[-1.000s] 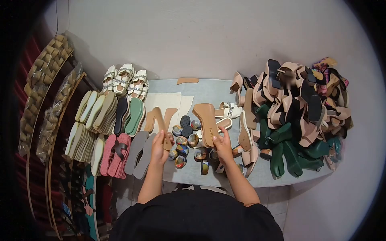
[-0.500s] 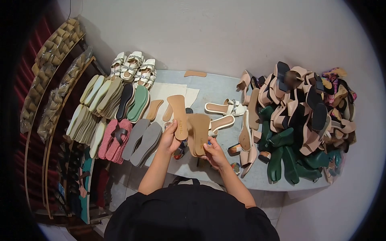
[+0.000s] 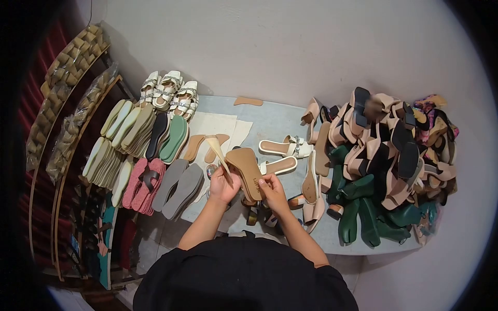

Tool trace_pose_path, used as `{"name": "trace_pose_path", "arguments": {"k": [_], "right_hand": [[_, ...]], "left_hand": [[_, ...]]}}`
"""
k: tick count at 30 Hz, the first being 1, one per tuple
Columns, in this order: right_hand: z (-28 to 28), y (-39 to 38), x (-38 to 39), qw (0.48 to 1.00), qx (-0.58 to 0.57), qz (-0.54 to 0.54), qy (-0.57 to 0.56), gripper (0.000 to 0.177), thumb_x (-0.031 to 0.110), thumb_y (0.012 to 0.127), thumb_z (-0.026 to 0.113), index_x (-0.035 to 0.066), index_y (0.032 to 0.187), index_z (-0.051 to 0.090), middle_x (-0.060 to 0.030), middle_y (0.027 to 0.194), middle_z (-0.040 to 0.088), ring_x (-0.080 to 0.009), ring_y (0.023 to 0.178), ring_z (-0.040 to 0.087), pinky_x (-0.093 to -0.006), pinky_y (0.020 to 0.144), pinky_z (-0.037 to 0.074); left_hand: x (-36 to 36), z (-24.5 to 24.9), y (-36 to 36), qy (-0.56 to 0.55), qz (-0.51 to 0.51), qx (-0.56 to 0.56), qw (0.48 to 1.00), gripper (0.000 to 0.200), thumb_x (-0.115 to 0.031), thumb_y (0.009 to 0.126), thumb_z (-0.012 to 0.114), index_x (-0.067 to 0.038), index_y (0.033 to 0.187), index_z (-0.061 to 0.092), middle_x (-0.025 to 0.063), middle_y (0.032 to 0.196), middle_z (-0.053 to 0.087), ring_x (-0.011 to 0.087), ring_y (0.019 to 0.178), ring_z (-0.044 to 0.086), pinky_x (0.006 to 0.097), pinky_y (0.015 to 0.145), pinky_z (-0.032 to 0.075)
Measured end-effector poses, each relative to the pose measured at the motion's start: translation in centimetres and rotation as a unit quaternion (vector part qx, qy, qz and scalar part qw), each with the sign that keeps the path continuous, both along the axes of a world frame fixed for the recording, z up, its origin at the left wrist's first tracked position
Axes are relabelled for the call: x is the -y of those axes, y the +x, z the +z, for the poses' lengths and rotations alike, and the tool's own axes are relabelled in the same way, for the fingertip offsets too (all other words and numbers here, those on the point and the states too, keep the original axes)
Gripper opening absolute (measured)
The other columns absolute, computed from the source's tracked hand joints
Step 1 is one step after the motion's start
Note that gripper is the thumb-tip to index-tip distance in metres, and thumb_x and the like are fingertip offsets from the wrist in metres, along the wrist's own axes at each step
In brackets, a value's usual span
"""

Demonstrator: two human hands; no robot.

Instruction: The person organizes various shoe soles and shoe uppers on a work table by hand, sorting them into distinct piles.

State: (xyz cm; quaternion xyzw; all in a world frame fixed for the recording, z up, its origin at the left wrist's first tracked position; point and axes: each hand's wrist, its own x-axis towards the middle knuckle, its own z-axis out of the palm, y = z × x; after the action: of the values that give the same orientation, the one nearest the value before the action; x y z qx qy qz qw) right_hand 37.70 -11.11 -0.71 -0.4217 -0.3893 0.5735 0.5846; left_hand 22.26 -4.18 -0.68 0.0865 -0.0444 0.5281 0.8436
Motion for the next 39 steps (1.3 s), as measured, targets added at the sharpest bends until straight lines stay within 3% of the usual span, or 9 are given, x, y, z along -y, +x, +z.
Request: {"name": "trace_pose_path", "arguments": {"k": [1, 4, 11, 14, 17, 23, 24, 30, 39], "right_hand": [[-0.1, 0.2, 0.1, 1.0, 0.011, -0.017, 0.0, 0.013, 0.018, 0.09, 0.051, 0.005, 0.095, 0.049, -0.001, 0.083, 0.056, -0.0056, 0.075, 0.051, -0.0205, 0.07, 0.042], [0.5, 0.5, 0.7, 0.998, 0.021, -0.066, -0.006, 0.01, 0.015, 0.089, 0.052, 0.005, 0.09, 0.05, 0.0001, 0.083, 0.054, -0.005, 0.076, 0.049, -0.0199, 0.071, 0.041], [-0.6, 1.2, 0.4, 0.998, 0.023, -0.055, 0.035, 0.012, 0.014, 0.089, 0.051, 0.003, 0.092, 0.05, -0.008, 0.109, 0.054, -0.0097, 0.087, 0.05, -0.0235, 0.079, 0.041], [-0.9, 1.1, 0.2, 0.996, 0.053, -0.073, 0.012, 0.013, 0.015, 0.089, 0.052, 0.003, 0.091, 0.051, -0.0081, 0.109, 0.054, -0.0105, 0.089, 0.051, -0.0245, 0.079, 0.042], [-0.1, 1.1, 0.6, 0.997, -0.015, -0.075, -0.003, 0.014, 0.016, 0.089, 0.053, 0.002, 0.092, 0.051, -0.0081, 0.109, 0.054, -0.0108, 0.089, 0.051, -0.0246, 0.079, 0.042], [0.6, 0.6, 0.7, 0.998, -0.031, -0.029, -0.043, 0.014, 0.016, 0.089, 0.054, 0.002, 0.093, 0.052, -0.0059, 0.101, 0.055, -0.0088, 0.085, 0.052, -0.0228, 0.076, 0.043], [-0.2, 0.5, 0.6, 0.998, -0.029, -0.034, -0.052, 0.012, 0.015, 0.089, 0.053, 0.003, 0.092, 0.052, -0.004, 0.091, 0.057, -0.0077, 0.078, 0.053, -0.0219, 0.072, 0.043], [-0.4, -0.5, 0.5, 0.997, -0.024, -0.042, -0.063, 0.01, 0.013, 0.088, 0.053, 0.004, 0.087, 0.051, -0.0019, 0.077, 0.057, -0.0065, 0.068, 0.053, -0.02, 0.063, 0.043], [-1.0, 0.0, 0.2, 0.994, -0.042, 0.056, -0.079, 0.019, 0.012, 0.086, 0.056, 0.004, 0.101, 0.049, -0.0055, 0.089, 0.06, -0.0089, 0.081, 0.056, -0.0218, 0.069, 0.045]], "left_hand": [[-0.1, -0.5, 0.3, 0.008, -0.011, 0.066, 0.998, 0.02, -0.016, 0.092, 0.037, -0.006, 0.094, 0.054, 0.0123, 0.114, 0.055, 0.0224, 0.113, 0.047, 0.0382, 0.103, 0.028], [0.9, 1.5, 1.1, -0.063, 0.057, -0.075, 0.994, 0.014, -0.014, 0.09, 0.04, -0.007, 0.084, 0.051, 0.0113, 0.107, 0.057, 0.0227, 0.108, 0.049, 0.0373, 0.101, 0.031], [0.7, -0.4, 0.9, 0.003, 0.013, 0.032, 0.999, 0.016, -0.014, 0.089, 0.039, -0.007, 0.084, 0.052, 0.0153, 0.113, 0.054, 0.0261, 0.112, 0.046, 0.0392, 0.102, 0.03], [1.2, 0.4, 1.0, -0.014, 0.05, -0.055, 0.997, 0.016, -0.014, 0.089, 0.039, -0.007, 0.084, 0.052, 0.0136, 0.114, 0.054, 0.0245, 0.113, 0.046, 0.0389, 0.1, 0.031], [2.0, 3.4, 1.2, -0.051, 0.1, -0.147, 0.983, 0.014, -0.015, 0.089, 0.04, -0.009, 0.081, 0.049, 0.0119, 0.109, 0.055, 0.0258, 0.112, 0.045, 0.0418, 0.1, 0.031], [1.0, -0.4, 0.3, -0.031, 0.099, -0.083, 0.991, 0.012, -0.013, 0.088, 0.039, -0.006, 0.082, 0.046, 0.0138, 0.124, 0.047, 0.0257, 0.121, 0.038, 0.0411, 0.104, 0.026], [1.2, 0.2, 0.6, -0.03, 0.103, -0.088, 0.99, 0.012, -0.012, 0.088, 0.039, -0.006, 0.082, 0.047, 0.0134, 0.125, 0.046, 0.0262, 0.121, 0.038, 0.0409, 0.105, 0.025], [1.6, 1.3, 1.0, -0.005, 0.104, -0.085, 0.991, 0.009, -0.01, 0.085, 0.04, -0.006, 0.079, 0.046, 0.0125, 0.132, 0.041, 0.0268, 0.123, 0.035, 0.041, 0.107, 0.021], [1.7, 0.9, 1.6, 0.016, 0.099, -0.077, 0.992, 0.01, -0.012, 0.085, 0.041, -0.007, 0.076, 0.044, 0.0128, 0.132, 0.039, 0.0263, 0.124, 0.034, 0.04, 0.106, 0.022]]}}
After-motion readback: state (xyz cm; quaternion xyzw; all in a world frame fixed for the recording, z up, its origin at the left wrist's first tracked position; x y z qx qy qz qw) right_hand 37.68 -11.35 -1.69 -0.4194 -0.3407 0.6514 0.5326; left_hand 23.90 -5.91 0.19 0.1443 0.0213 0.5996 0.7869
